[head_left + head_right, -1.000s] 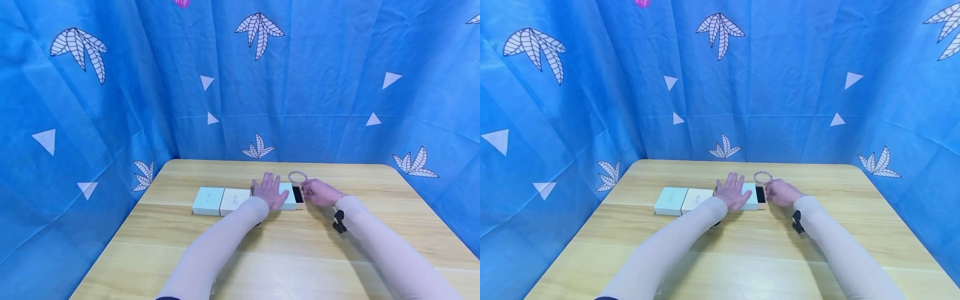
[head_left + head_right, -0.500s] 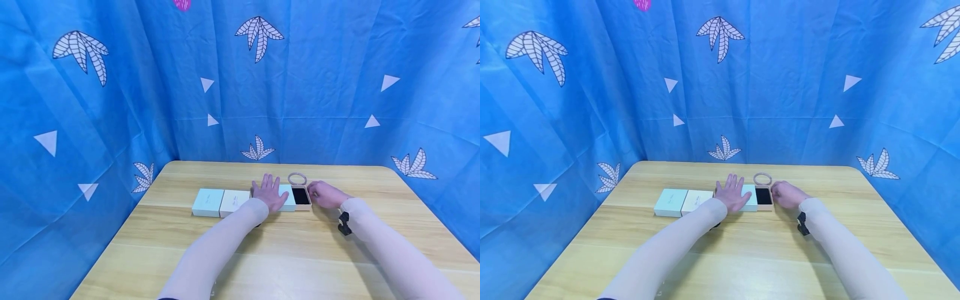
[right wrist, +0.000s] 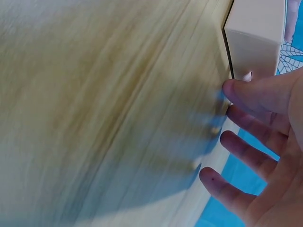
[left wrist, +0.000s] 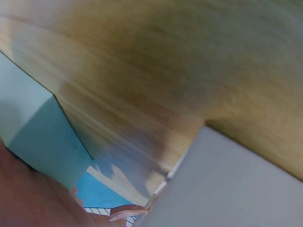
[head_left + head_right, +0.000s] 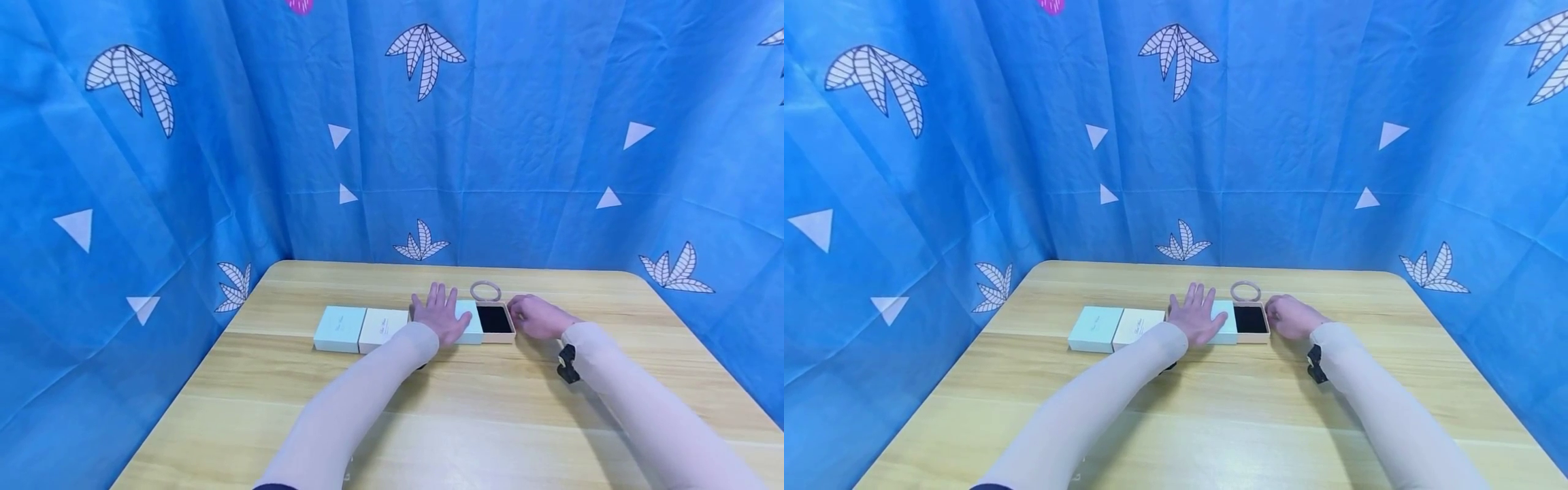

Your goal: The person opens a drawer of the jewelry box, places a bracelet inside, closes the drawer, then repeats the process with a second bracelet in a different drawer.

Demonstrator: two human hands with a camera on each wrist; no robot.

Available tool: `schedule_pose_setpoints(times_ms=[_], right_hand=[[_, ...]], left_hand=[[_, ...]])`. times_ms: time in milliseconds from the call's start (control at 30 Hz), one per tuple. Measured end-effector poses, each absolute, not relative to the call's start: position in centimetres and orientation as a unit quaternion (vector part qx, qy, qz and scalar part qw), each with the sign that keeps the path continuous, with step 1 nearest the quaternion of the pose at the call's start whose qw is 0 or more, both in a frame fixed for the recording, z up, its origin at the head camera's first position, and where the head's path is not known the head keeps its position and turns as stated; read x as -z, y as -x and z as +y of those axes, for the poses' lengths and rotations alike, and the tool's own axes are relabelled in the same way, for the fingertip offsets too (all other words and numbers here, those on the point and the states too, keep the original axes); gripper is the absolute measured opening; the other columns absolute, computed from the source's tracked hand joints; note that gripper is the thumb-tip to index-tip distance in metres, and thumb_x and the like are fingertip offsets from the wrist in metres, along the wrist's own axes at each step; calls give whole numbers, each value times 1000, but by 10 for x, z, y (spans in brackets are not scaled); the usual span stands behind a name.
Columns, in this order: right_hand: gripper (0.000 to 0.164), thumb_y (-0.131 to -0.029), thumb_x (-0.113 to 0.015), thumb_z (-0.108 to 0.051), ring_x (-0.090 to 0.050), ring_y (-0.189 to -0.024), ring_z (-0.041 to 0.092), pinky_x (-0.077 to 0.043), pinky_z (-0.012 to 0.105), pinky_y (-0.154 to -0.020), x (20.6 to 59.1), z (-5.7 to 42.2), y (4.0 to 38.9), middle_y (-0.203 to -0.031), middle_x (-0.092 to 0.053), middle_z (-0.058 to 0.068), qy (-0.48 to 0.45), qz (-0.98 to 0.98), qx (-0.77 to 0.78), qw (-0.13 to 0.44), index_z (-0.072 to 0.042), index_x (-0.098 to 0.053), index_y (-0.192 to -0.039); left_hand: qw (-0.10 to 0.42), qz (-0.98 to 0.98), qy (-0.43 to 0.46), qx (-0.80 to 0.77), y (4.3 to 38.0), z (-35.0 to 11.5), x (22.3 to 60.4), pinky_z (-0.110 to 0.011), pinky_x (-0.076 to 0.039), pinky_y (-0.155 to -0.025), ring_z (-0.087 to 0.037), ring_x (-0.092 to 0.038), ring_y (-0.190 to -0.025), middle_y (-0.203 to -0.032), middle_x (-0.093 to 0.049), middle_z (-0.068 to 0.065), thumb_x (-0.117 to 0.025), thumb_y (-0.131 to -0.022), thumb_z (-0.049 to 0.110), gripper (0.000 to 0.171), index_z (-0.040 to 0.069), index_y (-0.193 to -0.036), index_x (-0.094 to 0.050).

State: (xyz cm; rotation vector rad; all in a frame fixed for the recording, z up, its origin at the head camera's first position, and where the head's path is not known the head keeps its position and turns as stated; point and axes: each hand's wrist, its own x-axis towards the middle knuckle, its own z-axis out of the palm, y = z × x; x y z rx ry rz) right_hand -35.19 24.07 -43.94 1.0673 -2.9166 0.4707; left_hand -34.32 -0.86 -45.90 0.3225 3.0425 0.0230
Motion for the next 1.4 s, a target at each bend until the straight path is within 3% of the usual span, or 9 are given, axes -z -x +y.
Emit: schedule_pose_setpoints(times_ms=[367, 500, 633, 800, 1067, 1400], right_hand=[[22, -88, -60, 3, -64, -111, 46, -50, 57, -99, 439, 242, 356, -117, -67, 25, -343, -929, -139, -1, -11, -68, -74], [14, -88, -61, 0, -65, -110, 44, -51, 55, -98, 436, 242, 358, -115, -69, 23, -328, -935, -132, -24, -4, -74, -89], [20, -88, -66, -8, -66, -108, 42, -52, 56, -96, 426, 244, 361, -111, -71, 20, -281, -947, -136, -80, 1, -73, -104], [25, -92, -67, -19, -65, -110, 42, -51, 57, -95, 408, 243, 367, -114, -71, 21, -251, -955, -119, -103, -1, -74, -106], [34, -95, -62, -22, -60, -119, 47, -48, 58, -100, 384, 236, 380, -124, -67, 25, -256, -955, -87, -122, 3, -72, -117], [47, -91, -63, -27, -60, -120, 47, -50, 56, -98, 379, 232, 401, -124, -68, 25, -243, -958, -92, -122, 5, -67, -124]], left_hand=[[29, 994, -107, -1, 335, -11, 450, -64, -11, -122, -23, 2, -158, -171, -6, -3, -13, -101, 67, 75, 27, -164, -8], [22, 994, -103, 0, 333, -11, 449, -63, -15, -121, -22, -2, -158, -171, -10, -3, -16, -101, 67, 74, 28, -164, -11], [21, 995, -102, -1, 331, -11, 448, -63, -16, -121, -21, -3, -158, -171, -12, -1, -17, -101, 67, 73, 30, -163, -13], [26, 994, -106, -1, 324, -12, 440, -63, -15, -121, -22, -3, -158, -171, -9, -2, -16, -102, 66, 73, 27, -164, -12], [31, 994, -104, 1, 329, -12, 447, -64, -16, -121, -22, -1, -158, -171, -7, -3, -14, -100, 68, 75, 29, -164, -9], [40, 994, -98, -2, 343, -8, 456, -65, -10, -121, -22, 6, -158, -172, -3, -2, -12, -99, 70, 76, 30, -164, -4]])
